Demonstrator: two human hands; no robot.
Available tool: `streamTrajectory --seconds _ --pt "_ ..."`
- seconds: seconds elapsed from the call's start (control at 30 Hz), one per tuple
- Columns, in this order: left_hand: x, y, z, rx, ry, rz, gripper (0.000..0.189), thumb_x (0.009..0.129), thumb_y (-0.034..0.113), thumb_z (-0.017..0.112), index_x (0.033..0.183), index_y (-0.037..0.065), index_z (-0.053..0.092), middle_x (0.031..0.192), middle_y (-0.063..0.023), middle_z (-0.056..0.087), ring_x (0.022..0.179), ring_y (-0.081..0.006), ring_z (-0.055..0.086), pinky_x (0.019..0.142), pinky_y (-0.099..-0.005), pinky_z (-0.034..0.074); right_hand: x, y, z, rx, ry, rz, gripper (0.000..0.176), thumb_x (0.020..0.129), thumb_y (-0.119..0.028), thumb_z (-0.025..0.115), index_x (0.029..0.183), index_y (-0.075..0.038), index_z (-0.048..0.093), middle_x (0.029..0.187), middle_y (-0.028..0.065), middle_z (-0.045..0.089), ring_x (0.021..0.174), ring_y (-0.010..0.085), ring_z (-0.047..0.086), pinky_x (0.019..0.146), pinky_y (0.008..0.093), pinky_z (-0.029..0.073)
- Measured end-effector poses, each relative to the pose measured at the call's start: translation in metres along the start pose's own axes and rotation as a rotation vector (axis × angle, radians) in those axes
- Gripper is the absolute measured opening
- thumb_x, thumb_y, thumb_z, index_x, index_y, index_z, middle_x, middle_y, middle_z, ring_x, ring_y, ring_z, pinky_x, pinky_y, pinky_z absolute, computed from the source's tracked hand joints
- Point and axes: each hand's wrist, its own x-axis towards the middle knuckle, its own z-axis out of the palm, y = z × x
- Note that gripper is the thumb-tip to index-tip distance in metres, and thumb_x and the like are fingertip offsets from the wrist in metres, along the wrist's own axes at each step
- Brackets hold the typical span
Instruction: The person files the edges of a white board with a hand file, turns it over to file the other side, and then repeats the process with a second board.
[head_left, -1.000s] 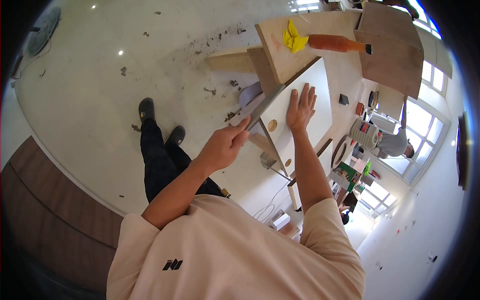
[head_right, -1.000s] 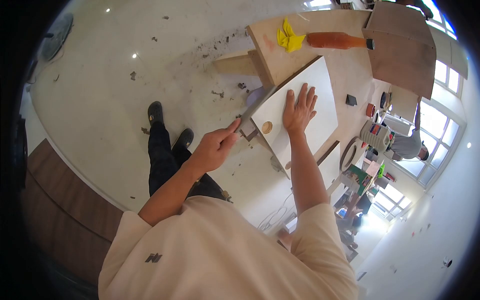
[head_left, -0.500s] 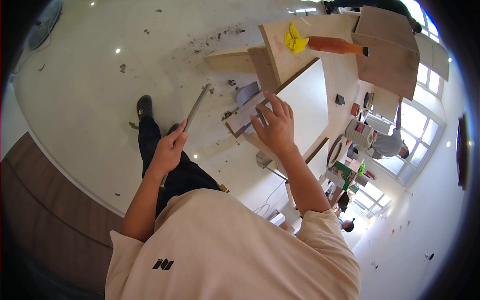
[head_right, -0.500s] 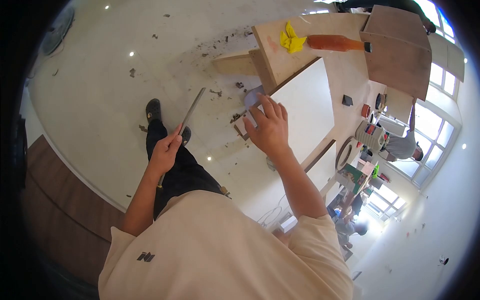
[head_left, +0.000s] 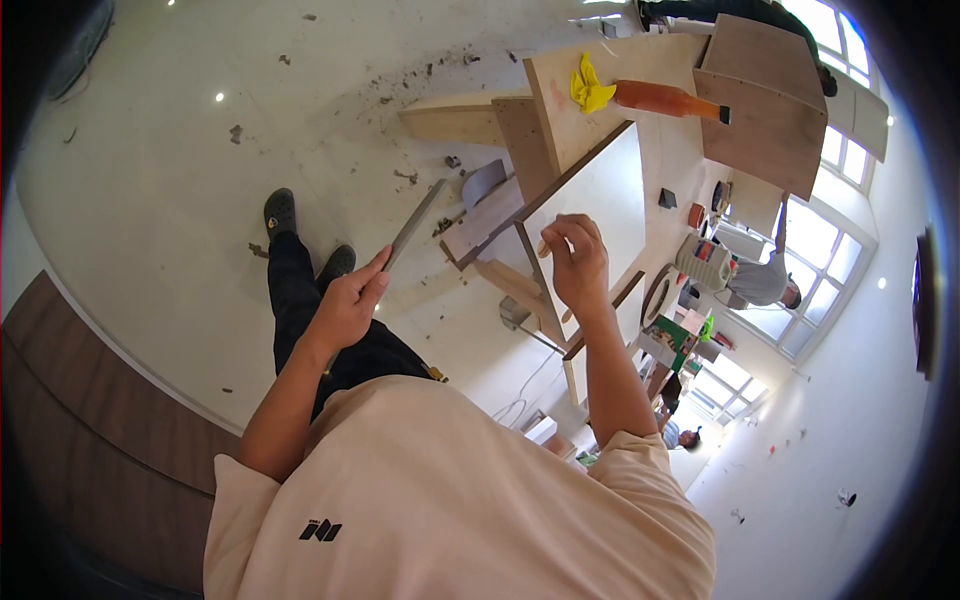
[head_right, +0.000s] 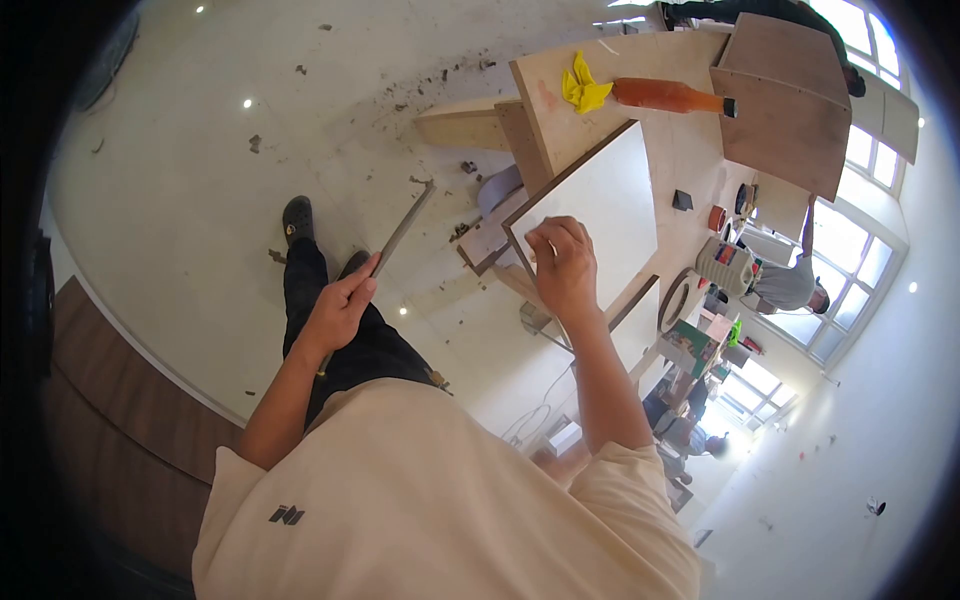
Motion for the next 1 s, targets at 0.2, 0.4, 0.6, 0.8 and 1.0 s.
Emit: streamTrajectory --seconds 0.2,0.4,0.6,0.8,1.0 --pt "0.011 0.009 0.013 -0.062 -0.052 0.135 0.047 0.105 0.027 0.054 0.148 0.009 0.048 0.079 -0.0111 0.056 0.071 -0.0122 0.048 0.075 -0.0251 0.047 -0.021 -0.017 -0.014 0.01 -0.219 0.092 0.022 0.086 -0.017 0.077 0.1 -0.001 0.071 0.11 0.0141 0.068 0.107 0.0351 0.064 0.092 0.0395 0.052" --pt "0.014 0.034 0.034 -0.036 -0.142 0.036 0.049 0.105 0.026 0.053 0.15 0.008 0.045 0.071 -0.0087 0.047 0.066 -0.0153 0.046 0.068 -0.0271 0.045 0.017 0.086 0.017 -0.101 0.173 0.153 0.051 0.094 -0.034 0.067 0.135 -0.006 0.058 0.148 0.0195 0.047 0.136 0.0392 0.044 0.111 0.0452 0.038" --pt "0.016 0.018 0.08 -0.061 -0.016 0.181 0.048 0.106 0.028 0.052 0.149 0.007 0.046 0.072 -0.0105 0.051 0.067 -0.0145 0.048 0.068 -0.0274 0.044 0.045 0.133 0.046 -0.209 0.19 0.298 0.071 0.104 -0.057 0.033 0.158 -0.011 0.029 0.165 0.015 0.023 0.153 0.0359 0.016 0.123 0.0494 0.01" --pt "0.026 -0.002 0.153 -0.116 0.234 0.372 0.048 0.107 0.023 0.052 0.15 0.004 0.044 0.073 0.0003 0.041 0.066 -0.0077 0.039 0.064 -0.0221 0.038 0.044 0.135 0.046 -0.194 0.181 0.306 0.076 0.101 -0.064 0.032 0.159 -0.015 0.027 0.167 0.0107 0.02 0.155 0.0313 0.012 0.123 0.0535 0.008" --pt "0.029 -0.001 0.186 -0.141 0.349 0.36 0.049 0.107 0.024 0.051 0.149 0.001 0.044 0.074 -0.0002 0.042 0.067 -0.0086 0.039 0.064 -0.0226 0.038 0.042 0.13 0.043 -0.194 0.178 0.307 0.078 0.101 -0.065 0.031 0.159 -0.014 0.027 0.167 0.0104 0.02 0.155 0.031 0.012 0.123 0.0539 0.01"
